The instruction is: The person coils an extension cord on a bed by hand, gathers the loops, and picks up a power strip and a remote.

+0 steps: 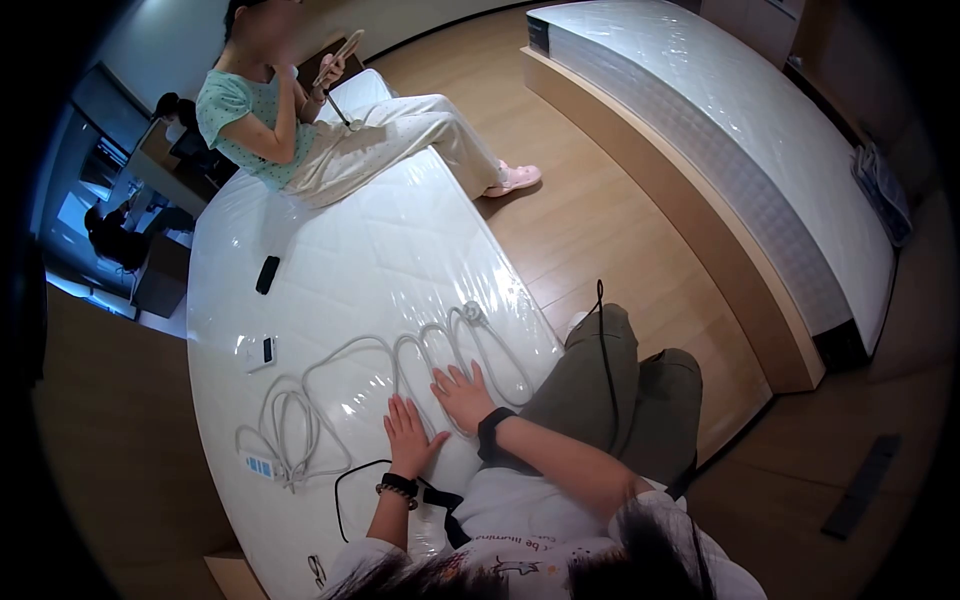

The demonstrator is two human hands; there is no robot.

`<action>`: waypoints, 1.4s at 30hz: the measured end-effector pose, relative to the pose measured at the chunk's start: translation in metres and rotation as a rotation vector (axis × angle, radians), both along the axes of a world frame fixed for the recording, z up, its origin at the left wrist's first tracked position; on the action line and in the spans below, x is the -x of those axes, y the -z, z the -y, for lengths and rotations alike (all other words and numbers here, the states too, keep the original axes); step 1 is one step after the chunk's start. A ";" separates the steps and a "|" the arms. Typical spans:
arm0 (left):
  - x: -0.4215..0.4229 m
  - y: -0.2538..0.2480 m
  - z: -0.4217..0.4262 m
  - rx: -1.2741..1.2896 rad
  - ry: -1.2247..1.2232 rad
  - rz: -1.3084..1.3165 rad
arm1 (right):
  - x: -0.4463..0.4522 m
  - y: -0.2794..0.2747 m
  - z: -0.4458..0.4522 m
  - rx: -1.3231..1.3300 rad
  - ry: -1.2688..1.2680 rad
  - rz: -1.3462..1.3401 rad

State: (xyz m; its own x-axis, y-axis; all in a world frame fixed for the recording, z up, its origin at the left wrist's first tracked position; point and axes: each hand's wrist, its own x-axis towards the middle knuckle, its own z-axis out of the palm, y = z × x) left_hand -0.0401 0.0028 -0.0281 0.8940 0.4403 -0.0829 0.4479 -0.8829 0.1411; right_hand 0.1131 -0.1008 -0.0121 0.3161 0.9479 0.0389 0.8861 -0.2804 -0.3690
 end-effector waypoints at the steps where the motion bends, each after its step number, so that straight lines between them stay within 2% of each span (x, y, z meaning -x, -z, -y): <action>1: 0.000 0.001 0.001 -0.007 0.000 0.000 | 0.000 -0.001 0.000 -0.001 -0.001 0.003; 7: -0.002 0.000 0.001 0.032 0.002 0.007 | 0.001 -0.002 0.000 -0.012 -0.001 0.023; 14: -0.005 0.002 0.004 0.121 0.037 0.151 | 0.006 -0.004 -0.005 -0.028 0.010 0.038; 17: -0.009 0.002 0.007 0.108 0.048 0.152 | 0.009 0.015 -0.016 -0.150 -0.002 -0.029; 20: -0.009 0.001 0.007 0.095 0.052 0.141 | 0.008 0.002 -0.012 -0.264 -0.116 -0.181; 23: -0.009 -0.001 0.007 0.087 0.049 0.114 | 0.011 0.001 -0.010 -0.171 -0.114 -0.050; 26: -0.015 -0.010 0.012 0.095 0.030 0.116 | 0.004 -0.013 -0.009 -0.107 -0.111 -0.041; 28: -0.018 -0.011 0.015 0.100 0.012 0.142 | -0.005 -0.025 -0.010 -0.158 0.085 0.000; 32: -0.037 -0.019 0.019 0.251 -0.217 0.035 | -0.022 -0.032 0.003 -0.224 0.468 -0.088; 33: -0.044 -0.023 0.020 0.290 -0.284 0.002 | -0.025 -0.024 0.006 -0.174 0.550 -0.042; 35: -0.057 -0.031 0.024 0.311 -0.368 -0.054 | -0.033 0.002 0.012 -0.205 0.571 -0.124; 42: -0.069 -0.025 0.038 0.245 -0.391 -0.100 | -0.047 0.001 0.019 -0.251 0.645 -0.381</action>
State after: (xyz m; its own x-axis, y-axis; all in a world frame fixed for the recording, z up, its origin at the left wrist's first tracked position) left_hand 0.0289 -0.0349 -0.0028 0.6472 0.6992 -0.3036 0.7623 -0.5911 0.2638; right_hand 0.1599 -0.1199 -0.0133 0.8350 0.5502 0.0055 0.3767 -0.5643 -0.7346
